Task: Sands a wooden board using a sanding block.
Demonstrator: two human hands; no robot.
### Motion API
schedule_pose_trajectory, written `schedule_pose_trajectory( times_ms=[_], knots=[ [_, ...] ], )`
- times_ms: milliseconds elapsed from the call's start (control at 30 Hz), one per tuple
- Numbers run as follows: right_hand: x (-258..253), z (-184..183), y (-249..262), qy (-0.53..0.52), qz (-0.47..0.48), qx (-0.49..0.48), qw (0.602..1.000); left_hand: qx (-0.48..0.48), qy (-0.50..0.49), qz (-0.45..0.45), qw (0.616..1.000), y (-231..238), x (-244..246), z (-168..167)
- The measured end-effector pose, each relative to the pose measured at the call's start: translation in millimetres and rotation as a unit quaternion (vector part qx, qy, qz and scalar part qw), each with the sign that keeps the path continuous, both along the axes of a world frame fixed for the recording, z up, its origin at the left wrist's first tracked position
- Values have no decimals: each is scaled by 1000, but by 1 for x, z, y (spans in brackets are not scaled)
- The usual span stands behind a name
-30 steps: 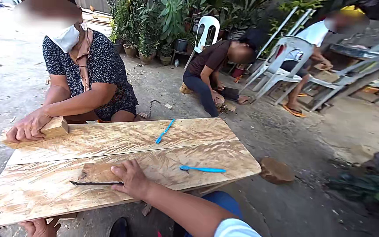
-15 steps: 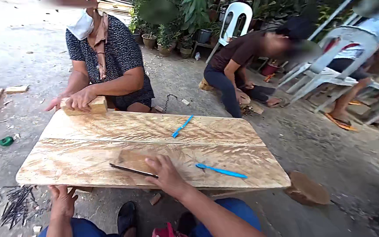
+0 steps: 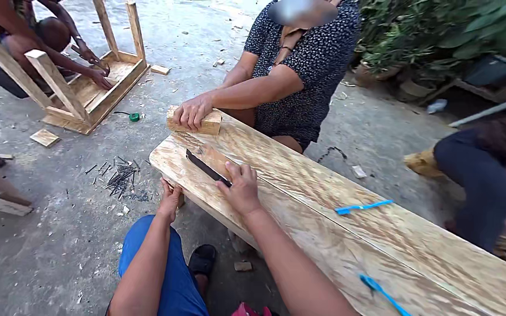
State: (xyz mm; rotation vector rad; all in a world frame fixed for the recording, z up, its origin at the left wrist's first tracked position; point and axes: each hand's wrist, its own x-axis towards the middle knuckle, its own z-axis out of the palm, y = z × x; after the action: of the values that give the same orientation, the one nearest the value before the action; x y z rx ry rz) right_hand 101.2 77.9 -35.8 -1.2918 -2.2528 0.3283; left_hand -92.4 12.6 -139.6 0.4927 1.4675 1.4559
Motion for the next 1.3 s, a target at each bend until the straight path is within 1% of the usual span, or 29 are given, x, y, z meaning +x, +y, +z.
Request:
schedule_pose_trajectory(
  times_ms=[33, 100, 200, 300, 333, 400, 467, 567, 633, 700, 767, 833, 900, 933, 1000, 1100, 1167, 1233, 1300],
  knots=[
    [-6, 1, 5, -6, 5, -9, 1000, -9, -2, 2, 1000, 0, 0, 1],
    [1, -4, 7, 6, 20, 5, 1000, -19, -8, 0, 1000, 1, 0, 3],
    [53, -18, -11, 21, 30, 59, 998, -22, -13, 5, 1000, 2, 3, 3],
    [109, -28, -36, 39, 20, 113, 993, -6, -35, 2, 999, 1, 2, 2],
    [118, -31, -39, 46, 16, 130, 990, 1, -41, 2, 999, 1, 1, 2],
    [117, -34, -39, 52, 11, 153, 987, 18, -54, 0, 998, 0, 1, 0],
    [94, -32, -28, 52, 18, 156, 986, 46, -67, -4, 997, 0, 1, -2],
    [23, -22, -3, 49, 50, 140, 988, 57, -74, -10, 996, 2, -1, 0],
    [-32, -13, 12, 57, 76, 96, 991, 47, -71, -25, 996, 1, -1, 0],
    [-81, 0, 25, 43, 87, 32, 995, 44, -60, -27, 997, 4, -2, 3],
    [-110, 6, 34, 22, 98, -10, 995, 45, -55, -19, 997, 5, 1, 2],
    [-113, 6, 38, 16, 110, -15, 994, 48, -53, -16, 997, 4, 2, 0],
    [-93, 3, 36, 23, 125, 1, 992, 50, -50, -18, 997, 4, 1, 0],
    [-73, 0, 33, 26, 132, 13, 991, 49, -50, -18, 997, 3, 1, 1],
    [-14, -10, 22, 30, 136, 43, 989, 43, -50, -19, 998, 1, 1, 2],
    [84, -20, -10, 29, 101, 81, 991, 37, -48, -19, 998, -2, 2, 3],
    [128, -21, -28, 29, 75, 93, 992, 37, -52, -19, 998, -1, 2, 4],
    [140, -25, -32, 40, 64, 105, 992, 39, -58, -20, 997, -1, 2, 1],
    [126, -28, -24, 55, 67, 124, 989, 42, -58, -26, 997, -1, 1, -1]
  ],
)
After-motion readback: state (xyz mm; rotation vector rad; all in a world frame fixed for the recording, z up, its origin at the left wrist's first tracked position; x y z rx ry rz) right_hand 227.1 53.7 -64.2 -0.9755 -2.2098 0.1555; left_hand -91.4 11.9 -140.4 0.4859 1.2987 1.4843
